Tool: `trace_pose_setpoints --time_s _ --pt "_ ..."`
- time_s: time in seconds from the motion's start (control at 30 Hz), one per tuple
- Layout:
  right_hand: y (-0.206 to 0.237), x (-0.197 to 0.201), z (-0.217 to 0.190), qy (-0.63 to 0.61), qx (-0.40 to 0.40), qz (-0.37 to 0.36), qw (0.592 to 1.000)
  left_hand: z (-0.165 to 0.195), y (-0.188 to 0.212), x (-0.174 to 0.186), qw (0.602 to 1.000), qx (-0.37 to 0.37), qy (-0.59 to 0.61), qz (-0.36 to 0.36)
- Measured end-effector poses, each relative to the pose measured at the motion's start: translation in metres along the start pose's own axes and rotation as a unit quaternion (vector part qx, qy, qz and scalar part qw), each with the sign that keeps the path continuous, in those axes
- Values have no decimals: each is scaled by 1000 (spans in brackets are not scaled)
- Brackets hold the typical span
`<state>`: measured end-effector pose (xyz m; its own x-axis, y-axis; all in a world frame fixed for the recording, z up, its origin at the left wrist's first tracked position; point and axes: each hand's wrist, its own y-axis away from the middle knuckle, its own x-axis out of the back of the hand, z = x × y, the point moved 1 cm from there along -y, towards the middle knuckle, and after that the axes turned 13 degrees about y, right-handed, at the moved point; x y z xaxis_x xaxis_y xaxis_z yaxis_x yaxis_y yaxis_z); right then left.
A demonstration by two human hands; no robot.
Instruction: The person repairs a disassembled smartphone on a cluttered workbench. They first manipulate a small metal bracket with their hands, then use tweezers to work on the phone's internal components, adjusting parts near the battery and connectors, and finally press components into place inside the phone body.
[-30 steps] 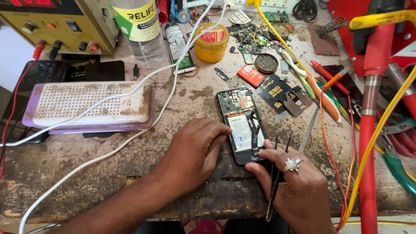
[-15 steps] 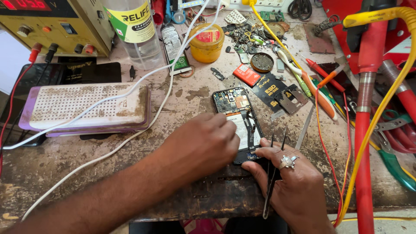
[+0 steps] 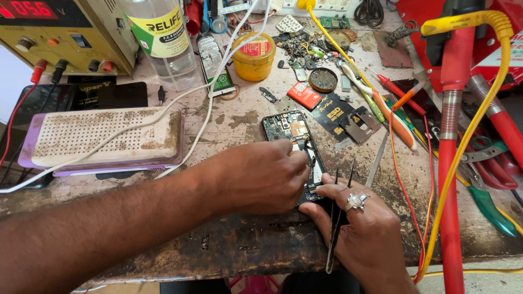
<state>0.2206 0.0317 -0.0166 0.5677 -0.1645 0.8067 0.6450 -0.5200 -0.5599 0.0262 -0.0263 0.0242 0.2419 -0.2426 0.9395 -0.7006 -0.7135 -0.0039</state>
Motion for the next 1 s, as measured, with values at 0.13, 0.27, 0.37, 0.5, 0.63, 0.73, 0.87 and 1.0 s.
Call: trace_pose_setpoints --time_s 0.13,0.27,0.37,0.5,0.63,0.73,0.87,1.0 --pt "0 -1 0 2 4 0 1000 -2 3 -3 999 -20 -23 36" --pt "0 -2 1 3 4 -1 1000 -1 3 -7 999 -24 -33 31" --pt "1 -2 2 0 2 -1 1000 2 5 -10 999 -13 -42 22" --pt "0 -2 2 0 1 2 1000 7 9 -13 996 46 -27 66" --pt "0 -2 2 3 1 6 1000 11 14 -15 993 85 3 77" --pt "1 -2 1 -4 -4 0 1000 13 15 -14 990 105 27 93" --pt "0 -2 1 -2 -6 1 1000 9 11 -10 991 96 55 75" --pt "0 -2 2 2 0 1 1000 8 2 -5 997 70 10 23"
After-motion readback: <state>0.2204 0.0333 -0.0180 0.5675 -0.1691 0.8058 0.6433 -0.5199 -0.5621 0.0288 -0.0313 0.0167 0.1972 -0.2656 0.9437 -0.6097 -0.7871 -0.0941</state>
